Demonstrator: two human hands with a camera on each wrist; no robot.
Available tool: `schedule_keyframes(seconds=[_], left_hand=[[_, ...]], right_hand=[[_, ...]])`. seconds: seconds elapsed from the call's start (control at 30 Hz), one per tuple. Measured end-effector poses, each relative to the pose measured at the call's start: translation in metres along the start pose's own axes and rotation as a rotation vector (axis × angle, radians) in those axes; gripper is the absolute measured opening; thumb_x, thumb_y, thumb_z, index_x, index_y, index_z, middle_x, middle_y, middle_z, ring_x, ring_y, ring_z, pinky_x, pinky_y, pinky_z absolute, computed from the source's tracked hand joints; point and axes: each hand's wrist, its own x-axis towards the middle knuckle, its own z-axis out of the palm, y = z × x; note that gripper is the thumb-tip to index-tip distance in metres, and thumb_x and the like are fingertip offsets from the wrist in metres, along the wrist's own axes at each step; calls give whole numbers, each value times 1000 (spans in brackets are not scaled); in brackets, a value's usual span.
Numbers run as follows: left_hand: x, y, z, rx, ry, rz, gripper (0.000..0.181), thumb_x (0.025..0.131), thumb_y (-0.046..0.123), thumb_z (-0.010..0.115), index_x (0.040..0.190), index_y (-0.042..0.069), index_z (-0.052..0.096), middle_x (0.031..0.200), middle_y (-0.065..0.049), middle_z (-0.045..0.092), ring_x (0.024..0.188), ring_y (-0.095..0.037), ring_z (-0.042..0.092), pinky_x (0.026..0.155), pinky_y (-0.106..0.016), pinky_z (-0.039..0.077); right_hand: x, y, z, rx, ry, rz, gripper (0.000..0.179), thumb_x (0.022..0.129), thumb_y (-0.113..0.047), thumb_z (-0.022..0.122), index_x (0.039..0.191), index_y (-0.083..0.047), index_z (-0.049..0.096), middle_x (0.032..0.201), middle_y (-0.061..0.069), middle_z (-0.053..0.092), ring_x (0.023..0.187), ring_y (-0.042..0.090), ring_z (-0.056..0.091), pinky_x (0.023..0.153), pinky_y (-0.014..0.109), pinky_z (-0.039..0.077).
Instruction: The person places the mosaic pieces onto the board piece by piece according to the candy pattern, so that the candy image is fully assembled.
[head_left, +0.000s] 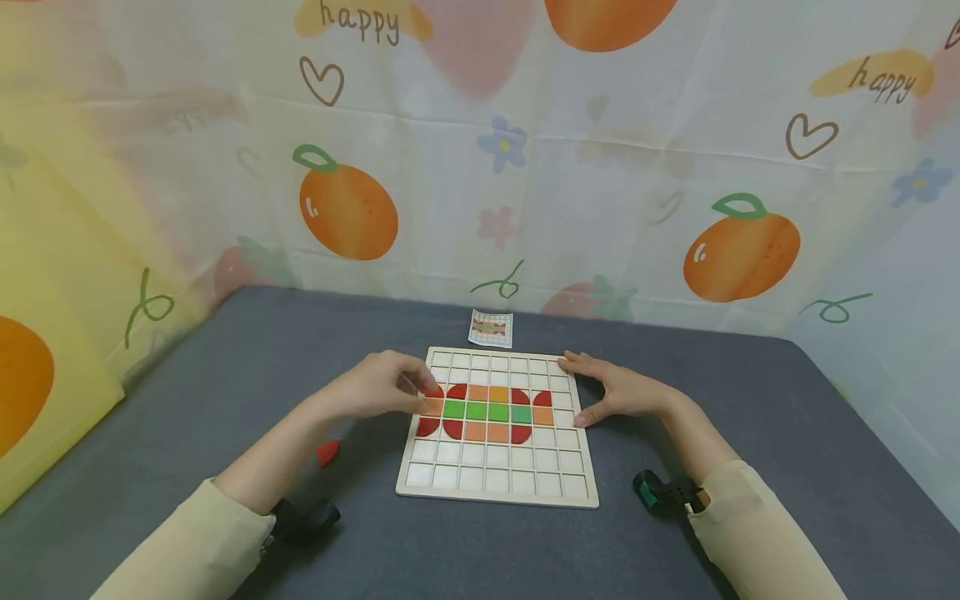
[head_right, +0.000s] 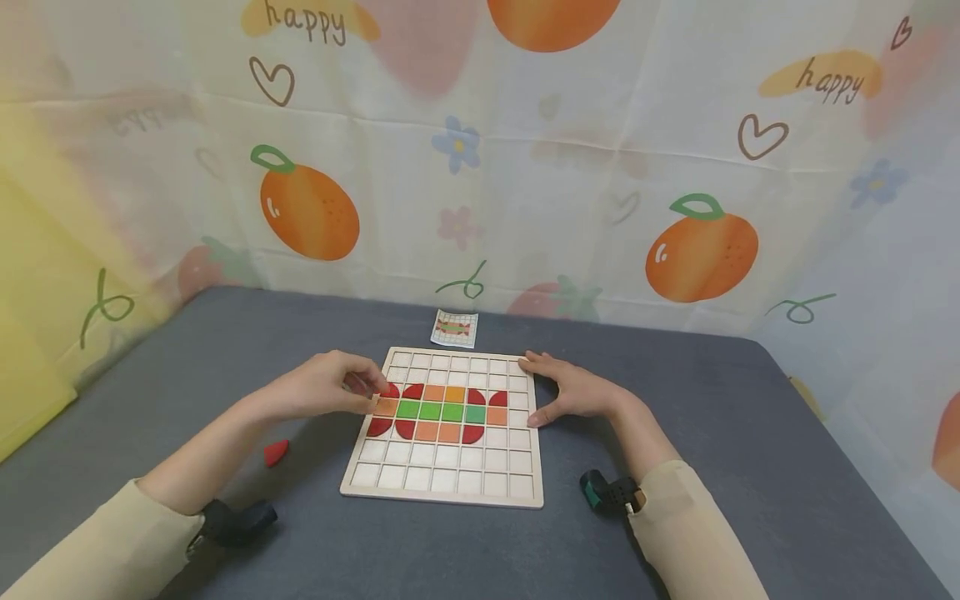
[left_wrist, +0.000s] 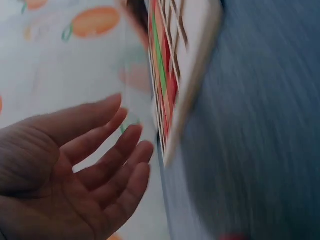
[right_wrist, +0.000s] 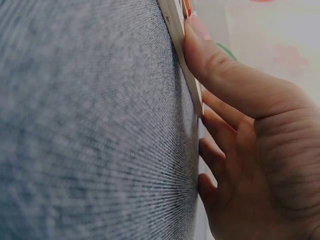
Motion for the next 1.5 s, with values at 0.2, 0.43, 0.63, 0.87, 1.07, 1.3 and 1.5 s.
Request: schedule_keyframes(seconds=[0.2, 0.43, 0.63, 0.87, 1.07, 1.3, 1.5], left_hand=[[-27, -38, -35, 12, -142, -13, 32, 80, 20, 82, 107, 8, 70, 109, -8, 71, 93, -15, 64, 81, -30, 52], [-49, -74, -57, -123, -362, -44, 38, 75, 15, 84, 106, 1, 66, 96, -8, 61, 84, -12, 54, 69, -23, 49], [-53, -84, -57, -146, -400, -4, 37, 73, 13, 86, 105, 3, 69, 91, -4, 50, 81, -11, 46, 64, -21, 44], [-52, -86, -53, -116, -370, 15, 39, 69, 13, 88, 103, 5, 70, 93, -8, 48, 80, -13, 43, 64, -22, 41], [-52, -87, -49, -96, -353, 58, 35, 67, 15, 88, 96, 6, 70, 90, -6, 46, 81, -15, 41, 67, -22, 39], [-50, -88, -47, -22, -329, 69, 33, 67, 20, 89, 86, 7, 65, 84, -1, 46, 75, -9, 40, 64, -21, 37], [-51, -85, -46, -29, -317, 35, 38, 67, 20, 89, 80, 2, 58, 82, -1, 44, 68, -6, 39, 60, -20, 36]], right_hand=[[0, 0, 0, -5, -1, 4, 101, 79, -37, 82, 158, -12, 24, 168, 15, 6, 154, 43, -4, 118, 71, 4], [0, 0, -1, -3, -7, -8, 100, 79, -36, 82, 157, -11, 25, 168, 17, 7, 154, 45, -3, 117, 72, 4], [-1, -1, -1, -10, -5, 3, 100, 79, -37, 82, 157, -12, 25, 168, 16, 7, 154, 44, -2, 117, 72, 5], [-1, -1, -1, -7, -4, 11, 101, 78, -37, 82, 157, -12, 25, 168, 16, 6, 154, 44, -3, 117, 72, 5], [0, -1, 0, -12, -5, 23, 102, 78, -39, 82, 158, -12, 24, 168, 16, 5, 154, 43, -3, 118, 71, 5], [-1, -1, 0, -21, -1, 25, 102, 78, -40, 82, 158, -12, 24, 168, 16, 6, 154, 44, -2, 117, 71, 5], [0, -1, 0, -16, -3, 24, 102, 78, -39, 82, 158, -11, 24, 168, 16, 6, 154, 44, -3, 118, 71, 5]])
